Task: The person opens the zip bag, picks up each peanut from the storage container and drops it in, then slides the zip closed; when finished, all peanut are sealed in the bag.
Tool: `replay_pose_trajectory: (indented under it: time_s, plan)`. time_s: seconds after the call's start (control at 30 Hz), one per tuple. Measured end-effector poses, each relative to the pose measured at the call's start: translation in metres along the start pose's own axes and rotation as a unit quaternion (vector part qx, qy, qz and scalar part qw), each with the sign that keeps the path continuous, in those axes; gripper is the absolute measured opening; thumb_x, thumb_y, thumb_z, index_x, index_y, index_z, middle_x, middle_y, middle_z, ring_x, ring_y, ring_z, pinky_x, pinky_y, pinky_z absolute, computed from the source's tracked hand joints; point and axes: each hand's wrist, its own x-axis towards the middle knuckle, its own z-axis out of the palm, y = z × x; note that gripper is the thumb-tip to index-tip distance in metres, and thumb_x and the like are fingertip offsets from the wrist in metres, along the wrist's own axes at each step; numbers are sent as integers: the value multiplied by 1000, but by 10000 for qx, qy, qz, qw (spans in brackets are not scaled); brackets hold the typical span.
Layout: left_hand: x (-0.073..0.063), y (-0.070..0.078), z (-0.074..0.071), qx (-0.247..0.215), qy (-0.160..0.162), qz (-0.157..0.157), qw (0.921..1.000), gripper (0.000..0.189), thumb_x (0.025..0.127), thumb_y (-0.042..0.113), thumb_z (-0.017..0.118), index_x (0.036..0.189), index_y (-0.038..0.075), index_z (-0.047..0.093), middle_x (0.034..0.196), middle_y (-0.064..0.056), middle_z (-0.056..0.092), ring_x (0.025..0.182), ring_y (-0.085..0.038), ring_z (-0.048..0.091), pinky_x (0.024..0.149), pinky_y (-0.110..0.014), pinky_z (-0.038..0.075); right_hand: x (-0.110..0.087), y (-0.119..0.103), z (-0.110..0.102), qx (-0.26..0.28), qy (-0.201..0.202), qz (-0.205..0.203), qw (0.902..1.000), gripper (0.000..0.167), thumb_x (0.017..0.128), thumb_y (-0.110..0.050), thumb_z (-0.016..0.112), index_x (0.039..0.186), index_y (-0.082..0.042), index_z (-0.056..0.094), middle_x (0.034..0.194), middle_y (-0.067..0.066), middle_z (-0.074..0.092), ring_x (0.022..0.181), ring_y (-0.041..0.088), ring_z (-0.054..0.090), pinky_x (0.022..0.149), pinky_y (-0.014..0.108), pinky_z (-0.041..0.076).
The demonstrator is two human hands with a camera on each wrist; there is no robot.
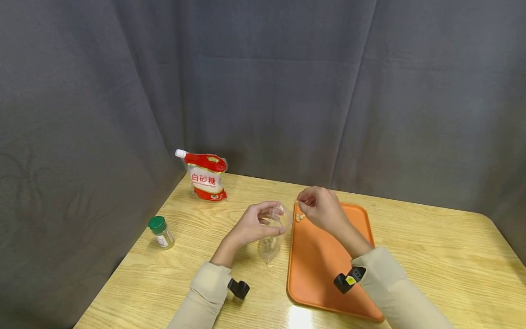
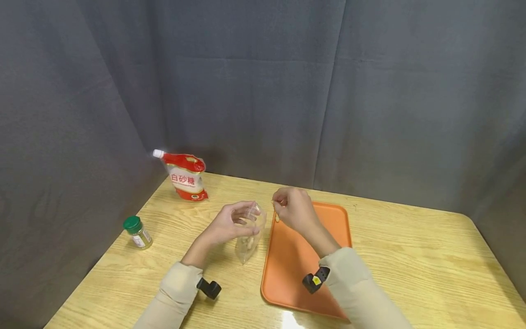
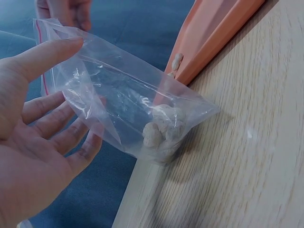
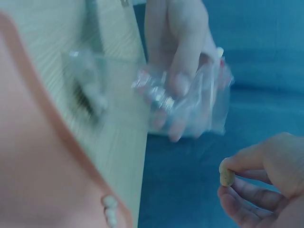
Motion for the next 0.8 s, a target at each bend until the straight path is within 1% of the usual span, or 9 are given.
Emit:
replay_pose_trajectory:
  time_s: [0.1,0.27,0.43,0.5,0.67,0.77,0.8]
  plan:
    - [0,0,0,0,-18,-8,10000,67,81,12,81,140,-1,52,124,-19,64,113,-27,62,98,-51,46,-1,-9,2,126,-18,-151,9998,5,85,-1,73,88,-3,75,81,3,71,70,16,65,66,36,56]
    - [1,0,0,100,41,-36,9999,65,81,13,82,139,3,54,123,-13,66,111,-23,63,97,-48,47,-3,-21,5,218,-110,-408,9989,7,84,0,73,90,-2,75,85,5,70,73,17,65,69,40,57]
    - [1,0,-1,7,16,8,10000,66,82,12,81,140,0,52,125,-19,64,112,-26,62,98,-51,46,-5,-26,9,251,-280,-593,9975,7,84,1,73,91,0,75,85,4,69,74,17,64,70,41,57]
    - [0,0,-1,-29,-24,9,10000,67,83,11,80,141,-2,50,126,-22,63,113,-30,62,98,-53,46,-5,-27,10,293,-348,-630,9970,7,84,1,73,91,0,75,85,4,69,74,17,64,70,40,57]
    - [1,0,-2,-27,-40,-40,10000,71,83,6,79,144,-6,45,126,-24,62,115,-37,60,99,-55,45,-6,-28,11,302,-468,-691,9961,7,84,0,73,91,-1,75,86,4,69,74,17,63,70,38,57]
    - [1,1,-2,19,-50,-100,9999,71,83,4,78,144,-8,44,126,-24,61,115,-39,59,99,-55,45,-6,-28,12,282,-468,-674,9962,7,84,-1,74,91,-1,75,86,4,68,75,17,62,70,37,56]
    - [1,4,-2,25,-65,-130,9999,71,82,2,78,143,-9,43,126,-24,61,115,-40,59,99,-55,45,-6,-28,12,288,-451,-659,9964,7,84,-1,75,91,-1,75,85,4,68,74,17,62,70,38,56]
